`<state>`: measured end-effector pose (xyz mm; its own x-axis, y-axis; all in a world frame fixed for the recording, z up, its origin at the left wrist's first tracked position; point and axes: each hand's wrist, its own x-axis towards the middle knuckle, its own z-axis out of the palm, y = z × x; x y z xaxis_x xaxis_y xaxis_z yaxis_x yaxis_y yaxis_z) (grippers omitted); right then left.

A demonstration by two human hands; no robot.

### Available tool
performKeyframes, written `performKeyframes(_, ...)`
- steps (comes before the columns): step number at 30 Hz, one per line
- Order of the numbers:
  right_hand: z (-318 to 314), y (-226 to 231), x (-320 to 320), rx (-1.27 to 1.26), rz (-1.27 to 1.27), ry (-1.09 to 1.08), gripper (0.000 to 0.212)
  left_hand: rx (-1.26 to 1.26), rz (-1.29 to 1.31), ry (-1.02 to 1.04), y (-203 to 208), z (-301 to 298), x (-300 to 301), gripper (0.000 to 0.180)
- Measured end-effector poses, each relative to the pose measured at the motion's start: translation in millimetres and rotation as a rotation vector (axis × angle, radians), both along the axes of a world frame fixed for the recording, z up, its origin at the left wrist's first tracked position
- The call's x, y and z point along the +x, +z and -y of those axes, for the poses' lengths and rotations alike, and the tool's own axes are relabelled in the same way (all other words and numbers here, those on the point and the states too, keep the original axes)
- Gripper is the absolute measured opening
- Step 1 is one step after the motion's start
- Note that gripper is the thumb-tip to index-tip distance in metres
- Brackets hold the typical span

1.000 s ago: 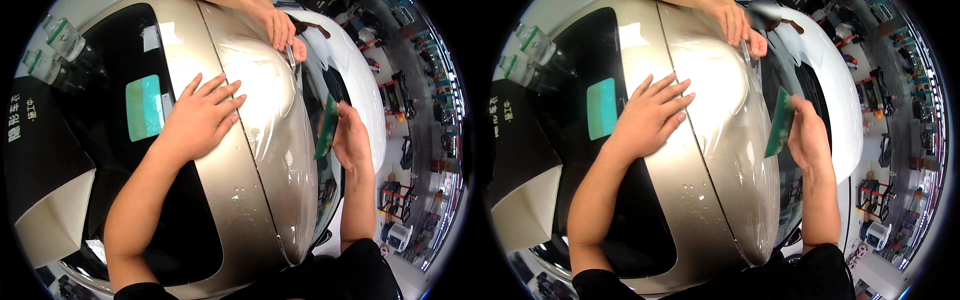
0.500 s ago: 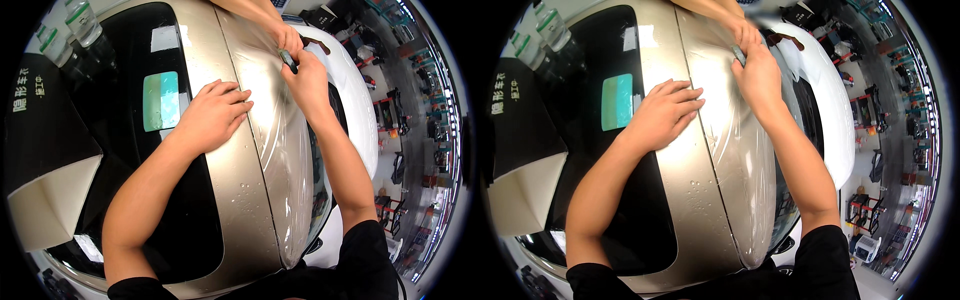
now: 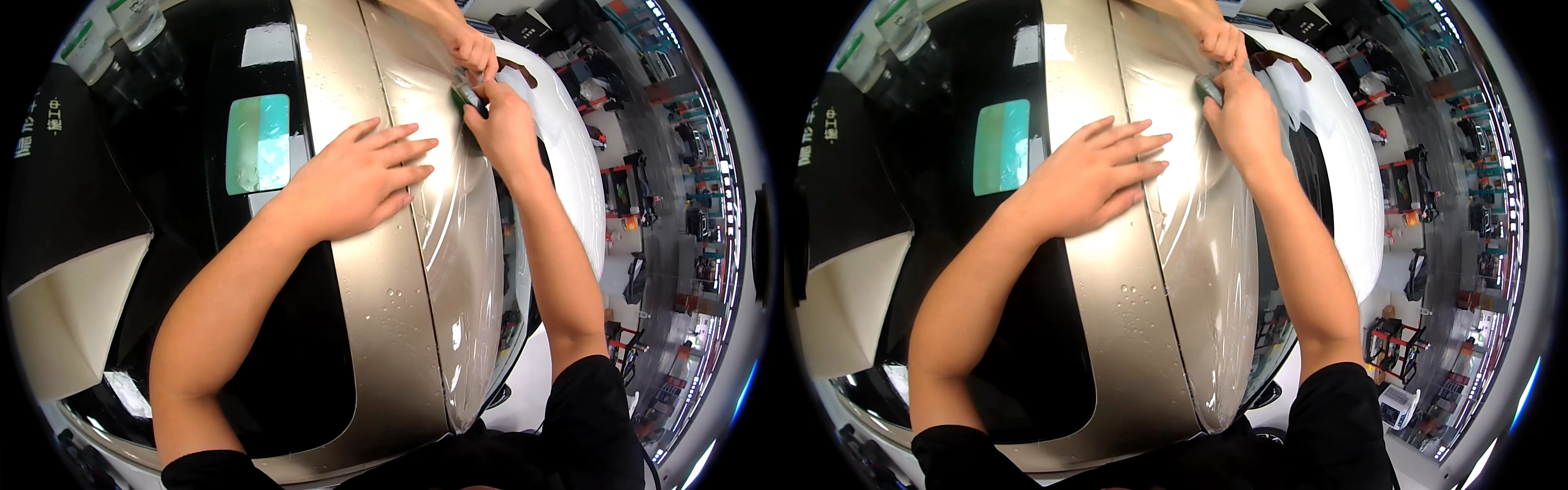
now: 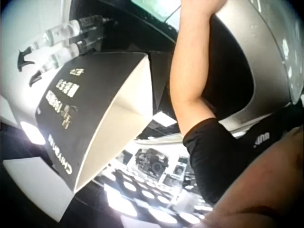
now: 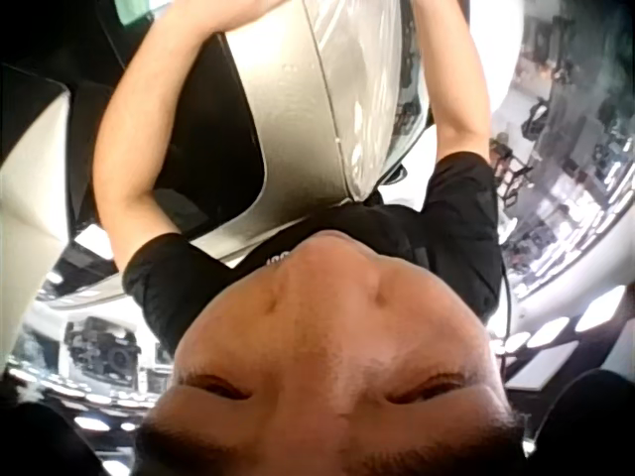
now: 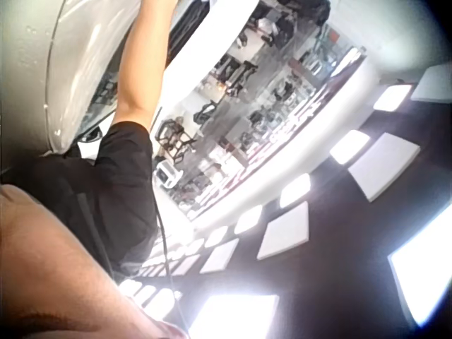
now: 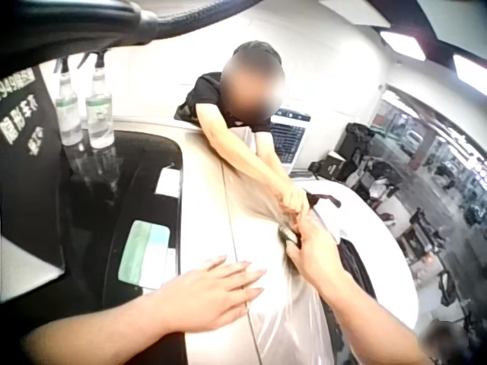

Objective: The person applies a protective film to the roof of a white car. They use a spray bottle to wet the surface and a squeegee to smooth the film, removing air bubbles and ensuring adhesion. A second person assists by holding the film in place.

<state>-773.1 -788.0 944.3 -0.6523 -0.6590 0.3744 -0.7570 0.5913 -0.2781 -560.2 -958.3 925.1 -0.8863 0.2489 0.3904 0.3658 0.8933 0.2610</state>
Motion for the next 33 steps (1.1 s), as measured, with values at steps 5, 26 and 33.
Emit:
performKeyframes(5, -1, -6, 10, 0.064, -0.061, 0.017, 0.023, -0.007, 0.197, -0.037, -1, -1, 1, 0.040)
performKeyframes(26, -10, -6, 14, -0.010, -0.233, 0.344, 0.018, 0.157, 0.084, -0.025, -4, 6, 0, 0.019)
performKeyframes(33, -34, 10, 59, 0.089, -0.086, 0.428, 0.024, 0.174, 0.128, -0.068, 2, 7, 1, 0.023)
